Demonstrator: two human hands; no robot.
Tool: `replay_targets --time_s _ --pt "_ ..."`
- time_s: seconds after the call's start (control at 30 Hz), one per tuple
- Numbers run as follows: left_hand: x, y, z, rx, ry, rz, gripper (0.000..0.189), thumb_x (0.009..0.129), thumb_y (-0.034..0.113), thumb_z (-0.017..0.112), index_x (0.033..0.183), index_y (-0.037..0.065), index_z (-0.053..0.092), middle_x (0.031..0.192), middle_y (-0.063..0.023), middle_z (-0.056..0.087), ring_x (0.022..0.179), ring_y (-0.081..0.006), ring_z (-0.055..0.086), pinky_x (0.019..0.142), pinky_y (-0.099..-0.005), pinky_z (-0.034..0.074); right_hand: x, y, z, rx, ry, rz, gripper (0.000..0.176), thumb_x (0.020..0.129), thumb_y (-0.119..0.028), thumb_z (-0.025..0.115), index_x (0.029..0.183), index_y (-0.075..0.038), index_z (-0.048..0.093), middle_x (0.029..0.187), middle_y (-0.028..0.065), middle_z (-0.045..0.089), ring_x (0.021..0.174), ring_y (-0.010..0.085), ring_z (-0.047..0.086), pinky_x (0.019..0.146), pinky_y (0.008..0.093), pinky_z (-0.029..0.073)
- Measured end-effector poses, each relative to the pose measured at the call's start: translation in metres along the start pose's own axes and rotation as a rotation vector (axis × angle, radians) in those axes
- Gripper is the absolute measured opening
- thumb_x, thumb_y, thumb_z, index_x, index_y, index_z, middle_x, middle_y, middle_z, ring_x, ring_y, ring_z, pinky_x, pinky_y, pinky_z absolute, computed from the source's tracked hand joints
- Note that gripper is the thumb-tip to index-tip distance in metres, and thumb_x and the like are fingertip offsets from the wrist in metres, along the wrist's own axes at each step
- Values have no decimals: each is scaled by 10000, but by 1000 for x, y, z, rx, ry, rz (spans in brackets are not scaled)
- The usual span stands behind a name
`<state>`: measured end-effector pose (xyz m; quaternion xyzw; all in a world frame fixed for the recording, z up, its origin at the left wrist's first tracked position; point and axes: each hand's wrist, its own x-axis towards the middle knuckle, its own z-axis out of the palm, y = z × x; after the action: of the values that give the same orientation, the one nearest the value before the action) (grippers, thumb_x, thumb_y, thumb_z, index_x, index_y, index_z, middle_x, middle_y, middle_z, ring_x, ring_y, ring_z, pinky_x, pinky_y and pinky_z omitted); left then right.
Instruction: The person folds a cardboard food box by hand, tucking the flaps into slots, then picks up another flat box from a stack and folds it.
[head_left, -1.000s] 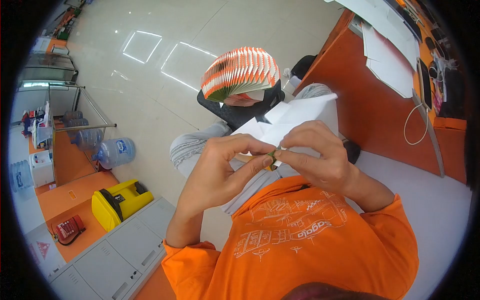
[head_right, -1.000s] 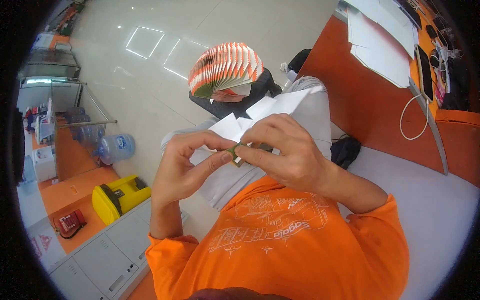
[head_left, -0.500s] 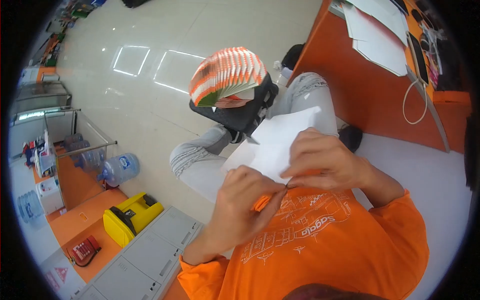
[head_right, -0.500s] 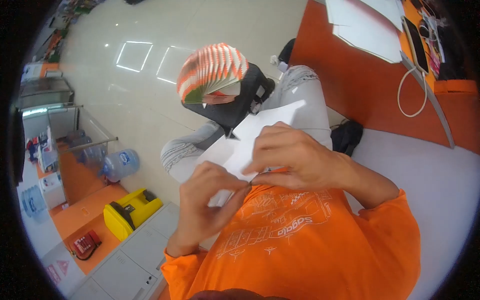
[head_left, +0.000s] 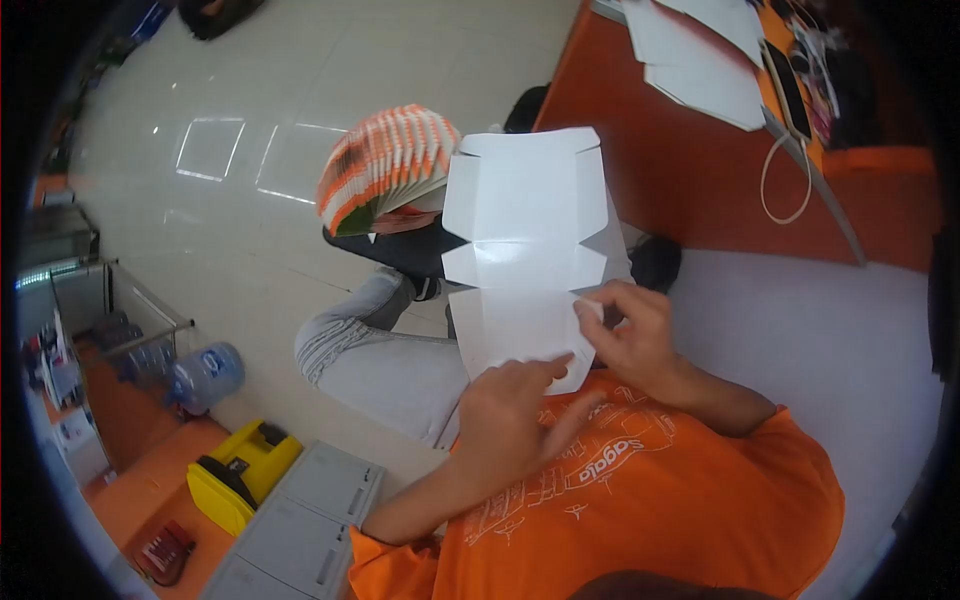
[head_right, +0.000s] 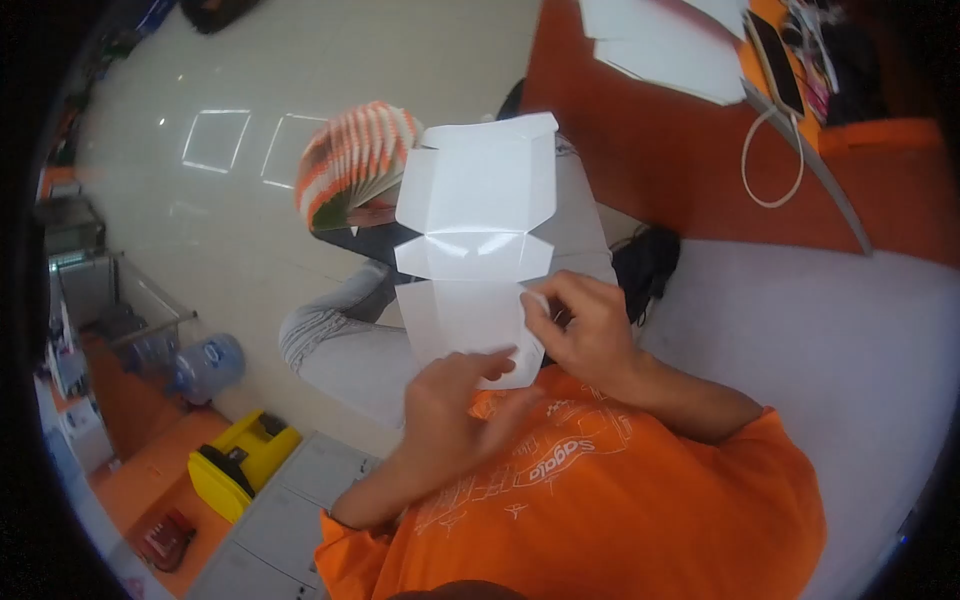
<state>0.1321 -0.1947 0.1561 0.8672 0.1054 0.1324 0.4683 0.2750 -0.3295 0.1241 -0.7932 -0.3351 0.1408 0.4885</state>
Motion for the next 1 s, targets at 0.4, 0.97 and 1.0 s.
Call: replay_targets --time_s 0.4,0.97,1.0 --pt "84 -21 -9 -321 -44 -442 206 880 112 667 833 -88 659 673 -98 682 623 -124 689 581 -252 524 5 -13 -14 -374 -76 -432 268 716 46 770 977 -3 736 777 62 598 666 212 598 560 327 479" --pt "43 -46 113 -643 -4 -194 188 820 0 705 1004 -19 671 895 -110 713 832 -195 705 762 -331 561 -34 41 -60 407 94 598 186 936 -128 770 911 54 740 898 47 675 816 86 581 720 239 482" --pt "38 -46 111 -547 -56 -192 177 829 17 707 1002 -2 674 878 -94 701 811 -197 685 736 -344 543 -36 43 -58 399 64 590 186 942 -124 762 932 59 736 922 50 671 838 86 580 732 238 485"
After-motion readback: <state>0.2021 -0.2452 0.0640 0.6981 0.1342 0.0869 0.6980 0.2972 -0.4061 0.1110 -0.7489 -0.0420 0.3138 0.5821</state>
